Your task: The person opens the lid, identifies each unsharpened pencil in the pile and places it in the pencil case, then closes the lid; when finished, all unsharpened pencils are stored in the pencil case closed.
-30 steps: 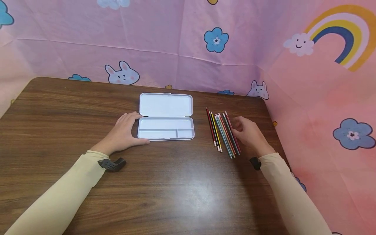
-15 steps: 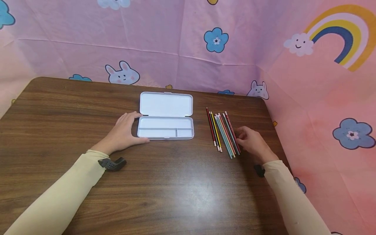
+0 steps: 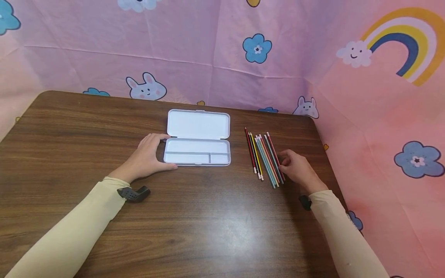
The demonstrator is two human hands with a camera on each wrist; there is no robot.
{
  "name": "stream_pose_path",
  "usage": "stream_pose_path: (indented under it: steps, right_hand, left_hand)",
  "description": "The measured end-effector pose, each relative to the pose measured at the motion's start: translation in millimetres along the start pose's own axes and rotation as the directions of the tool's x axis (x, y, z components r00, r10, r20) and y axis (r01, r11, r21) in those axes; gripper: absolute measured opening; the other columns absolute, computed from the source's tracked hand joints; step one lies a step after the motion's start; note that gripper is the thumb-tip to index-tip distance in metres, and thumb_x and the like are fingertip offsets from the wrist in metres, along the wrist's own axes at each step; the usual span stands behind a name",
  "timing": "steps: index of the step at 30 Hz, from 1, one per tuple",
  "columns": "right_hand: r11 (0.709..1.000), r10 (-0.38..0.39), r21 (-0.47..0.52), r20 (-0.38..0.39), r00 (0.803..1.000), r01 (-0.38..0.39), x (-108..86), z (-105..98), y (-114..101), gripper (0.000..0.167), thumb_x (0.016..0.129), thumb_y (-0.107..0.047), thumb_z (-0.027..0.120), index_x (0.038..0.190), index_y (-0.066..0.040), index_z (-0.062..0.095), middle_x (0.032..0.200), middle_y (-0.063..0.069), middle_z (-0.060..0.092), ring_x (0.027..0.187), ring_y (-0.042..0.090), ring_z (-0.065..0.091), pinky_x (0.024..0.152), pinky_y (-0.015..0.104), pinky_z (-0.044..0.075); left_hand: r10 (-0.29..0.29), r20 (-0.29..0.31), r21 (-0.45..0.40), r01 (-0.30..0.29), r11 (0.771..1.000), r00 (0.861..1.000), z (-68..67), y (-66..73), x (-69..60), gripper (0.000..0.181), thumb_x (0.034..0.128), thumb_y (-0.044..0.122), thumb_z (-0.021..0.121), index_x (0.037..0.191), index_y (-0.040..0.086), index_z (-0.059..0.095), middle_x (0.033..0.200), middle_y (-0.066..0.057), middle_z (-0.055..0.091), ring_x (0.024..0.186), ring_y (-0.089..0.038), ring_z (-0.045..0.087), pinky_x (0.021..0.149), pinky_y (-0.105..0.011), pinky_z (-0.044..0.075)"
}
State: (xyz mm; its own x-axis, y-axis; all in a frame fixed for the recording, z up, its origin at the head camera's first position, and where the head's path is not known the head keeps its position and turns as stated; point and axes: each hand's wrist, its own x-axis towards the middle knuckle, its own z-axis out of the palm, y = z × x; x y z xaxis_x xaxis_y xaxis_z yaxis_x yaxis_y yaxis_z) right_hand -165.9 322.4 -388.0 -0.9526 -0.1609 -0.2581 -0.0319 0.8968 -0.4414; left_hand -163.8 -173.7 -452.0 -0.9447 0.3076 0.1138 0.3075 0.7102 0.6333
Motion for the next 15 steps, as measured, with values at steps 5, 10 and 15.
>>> stream_pose_path:
  steps: [5,10,15]
  right_hand:
    - [1.000,0.018,-0.015,0.015,1.000,-0.018,0.2,-0.4,0.9,0.046,0.098,-0.015,0.069,0.138,0.004,0.055,0.103,0.018,0.067,0.081,0.022,0.063,0.063,0.031,0.051]
    - [1.000,0.007,0.001,0.006,1.000,-0.007,0.0,0.2,3.1,0.037,0.098,-0.010,0.067,0.131,0.006,0.059,0.094,0.015,0.069,0.070,0.018,0.062,0.059,0.031,0.050]
    - [1.000,0.016,0.023,-0.017,1.000,-0.016,0.8,0.7,3.7,0.027,0.098,-0.007,0.065,0.123,0.004,0.063,0.089,0.013,0.070,0.065,0.017,0.063,0.057,0.031,0.049]
  left_hand:
    - [0.001,0.012,-0.001,-0.001,1.000,1.000,1.7,-1.0,-0.8,0.105,0.0724,0.059,0.089,0.150,0.006,0.041,0.147,-0.014,0.047,0.136,-0.032,0.041,0.125,-0.057,0.016]
    - [0.012,0.005,0.000,-0.012,1.000,1.000,1.7,0.3,-1.1,0.105,0.0728,0.059,0.089,0.151,0.007,0.041,0.147,-0.013,0.047,0.136,-0.031,0.041,0.124,-0.056,0.018]
    - [0.017,-0.002,0.013,-0.017,1.000,1.000,1.3,-0.2,-1.0,0.104,0.0732,0.059,0.089,0.150,0.007,0.042,0.147,-0.012,0.047,0.134,-0.030,0.042,0.124,-0.055,0.018]
